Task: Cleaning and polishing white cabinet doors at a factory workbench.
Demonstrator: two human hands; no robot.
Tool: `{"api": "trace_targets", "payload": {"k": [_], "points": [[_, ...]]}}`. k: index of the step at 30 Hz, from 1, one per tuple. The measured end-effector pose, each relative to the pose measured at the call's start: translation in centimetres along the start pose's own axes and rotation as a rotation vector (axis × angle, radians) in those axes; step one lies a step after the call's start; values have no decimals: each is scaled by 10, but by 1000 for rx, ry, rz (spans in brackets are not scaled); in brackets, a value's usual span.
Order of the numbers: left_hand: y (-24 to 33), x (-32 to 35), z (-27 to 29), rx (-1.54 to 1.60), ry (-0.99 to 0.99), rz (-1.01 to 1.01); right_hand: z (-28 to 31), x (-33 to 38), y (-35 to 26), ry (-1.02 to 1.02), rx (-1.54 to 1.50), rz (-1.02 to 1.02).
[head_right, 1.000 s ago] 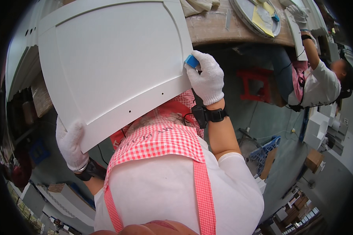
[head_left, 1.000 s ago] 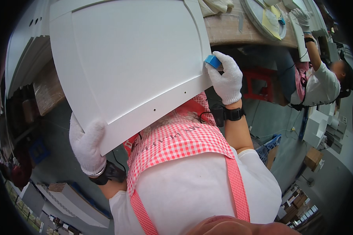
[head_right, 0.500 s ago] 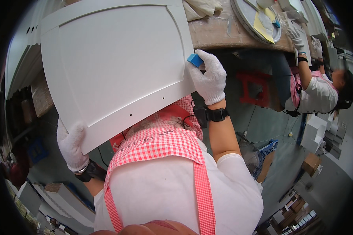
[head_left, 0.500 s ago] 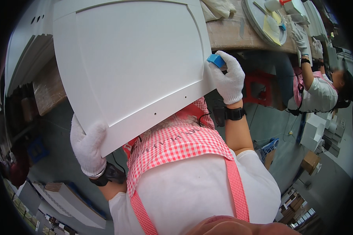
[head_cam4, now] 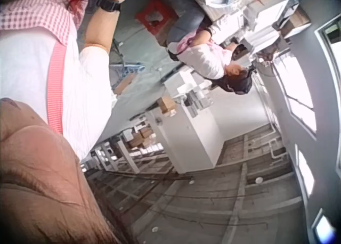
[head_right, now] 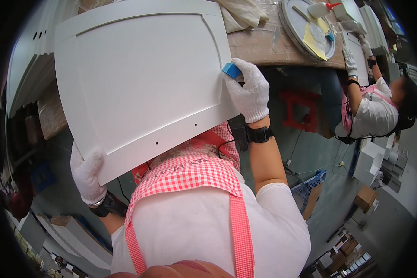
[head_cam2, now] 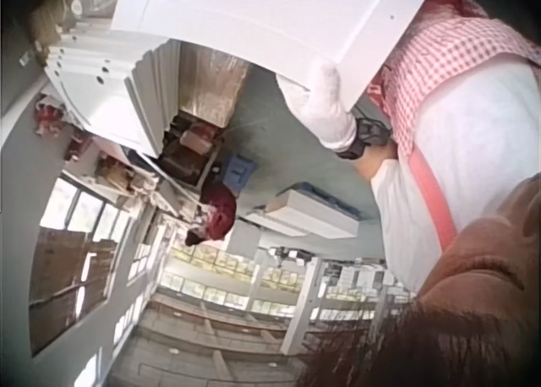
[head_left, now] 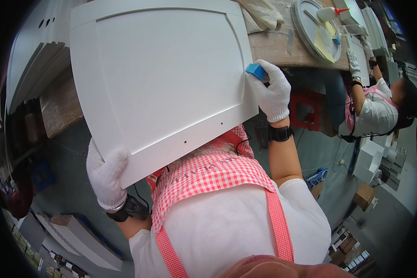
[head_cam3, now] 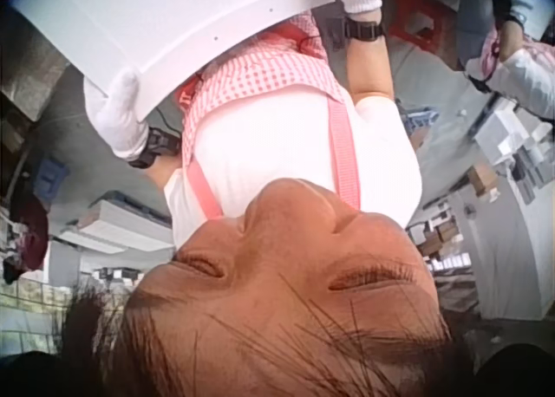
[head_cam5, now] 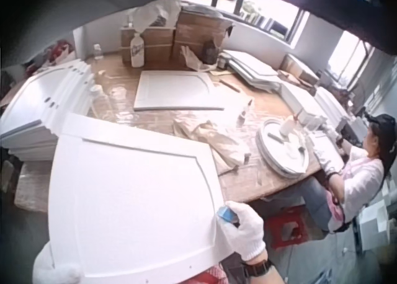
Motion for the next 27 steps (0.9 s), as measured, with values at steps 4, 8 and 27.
{"api": "trace_targets", "payload": {"k": [4, 8, 27], "points": [[-1, -6, 3, 42, 13, 26, -9, -11, 3, -46, -10, 16], [0, -8, 1, 80, 5, 48, -26, -51, 18, -37, -12, 69], [-10, -20, 11, 167, -24, 95, -67, -141, 28, -24, 60, 287]]}}
Point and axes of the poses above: each hand's wrist, its own x-axis away from the middle knuckle, its own z-axis out of the back of the hand, y = z × x, the point moved 3 cm from there along -x, towards the middle knuckle, and after that the axes turned 9 degrees about -x, right-handed, at the moved point
